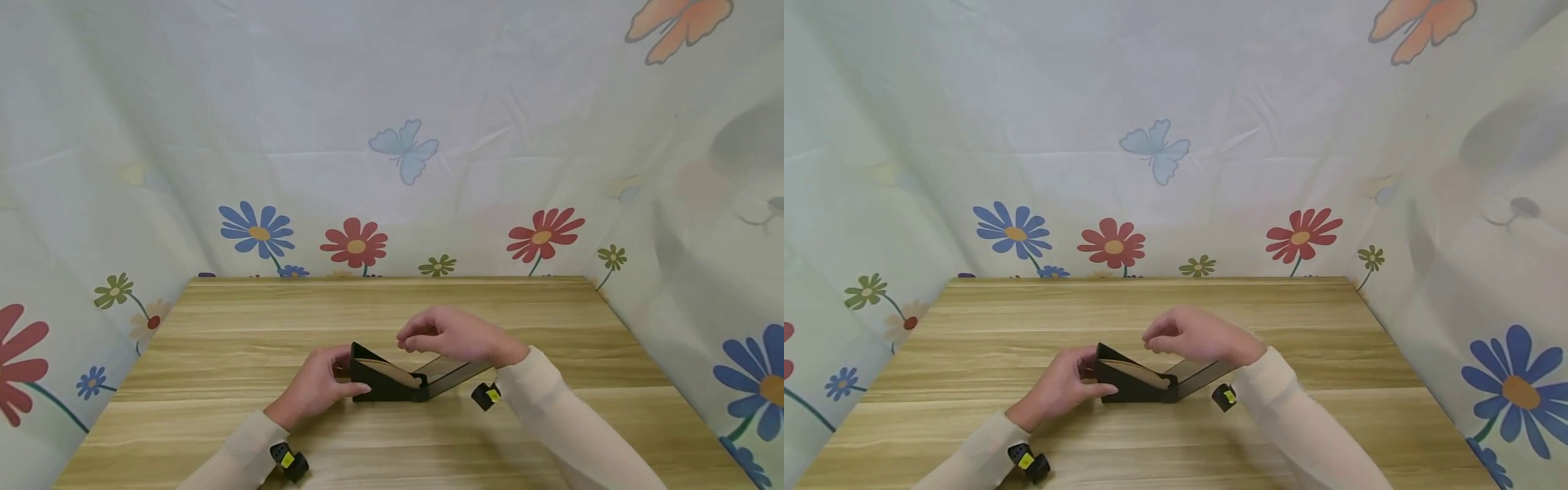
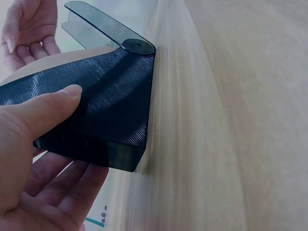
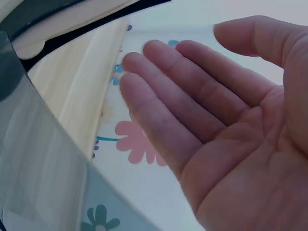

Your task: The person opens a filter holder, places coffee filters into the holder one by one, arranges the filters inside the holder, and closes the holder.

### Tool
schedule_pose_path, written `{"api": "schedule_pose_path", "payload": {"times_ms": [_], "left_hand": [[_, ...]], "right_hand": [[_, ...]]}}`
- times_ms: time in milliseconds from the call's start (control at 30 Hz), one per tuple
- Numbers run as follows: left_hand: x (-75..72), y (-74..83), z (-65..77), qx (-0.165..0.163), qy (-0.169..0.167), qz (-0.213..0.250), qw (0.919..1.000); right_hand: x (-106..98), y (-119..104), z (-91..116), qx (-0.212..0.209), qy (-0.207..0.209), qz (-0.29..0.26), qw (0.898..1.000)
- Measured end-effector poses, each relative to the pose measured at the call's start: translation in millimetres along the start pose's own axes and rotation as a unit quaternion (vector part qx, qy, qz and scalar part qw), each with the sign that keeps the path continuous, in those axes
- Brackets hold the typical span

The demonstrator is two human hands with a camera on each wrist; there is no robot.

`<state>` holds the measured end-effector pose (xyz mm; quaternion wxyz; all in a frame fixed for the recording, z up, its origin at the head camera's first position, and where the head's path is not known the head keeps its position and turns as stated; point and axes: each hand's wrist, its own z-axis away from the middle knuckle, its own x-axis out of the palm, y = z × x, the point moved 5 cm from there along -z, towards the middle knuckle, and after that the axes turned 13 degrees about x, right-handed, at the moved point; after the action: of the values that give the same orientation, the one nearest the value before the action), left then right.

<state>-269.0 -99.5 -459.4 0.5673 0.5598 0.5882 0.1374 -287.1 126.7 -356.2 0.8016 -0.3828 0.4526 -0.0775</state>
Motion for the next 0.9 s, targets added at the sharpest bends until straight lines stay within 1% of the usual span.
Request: {"api": "schedule_pose_path", "payload": {"times_ms": [200, 300, 367, 533, 667, 767, 900], "left_hand": [[-1.0, -1.6, 1.0, 0.003, 0.002, -0.008, 1.0000], [-0.6, -2.2, 1.1, 0.004, 0.000, -0.011, 0.9999], [-0.5, -1.9, 1.2, 0.004, -0.001, -0.009, 1.0000], [-1.5, 0.0, 1.5, 0.002, 0.001, -0.002, 1.0000], [-2.3, 1.6, 1.1, 0.003, 0.003, -0.004, 1.0000], [-1.9, 2.1, 0.6, 0.005, 0.003, -0.008, 1.0000], [-0.4, 2.4, 0.7, 0.003, 0.002, -0.005, 1.0000]], "right_hand": [[-18, 2, 7, -0.043, 0.041, -0.022, 0.998], [-30, 7, 9, -0.051, 0.068, -0.023, 0.996], [-39, 12, 10, -0.049, 0.091, -0.012, 0.995], [-58, 30, 8, -0.029, 0.138, 0.023, 0.990], [-68, 50, 2, -0.005, 0.161, 0.050, 0.986], [-73, 69, -3, 0.023, 0.169, 0.067, 0.983], [-73, 96, -12, 0.057, 0.165, 0.086, 0.981]]}}
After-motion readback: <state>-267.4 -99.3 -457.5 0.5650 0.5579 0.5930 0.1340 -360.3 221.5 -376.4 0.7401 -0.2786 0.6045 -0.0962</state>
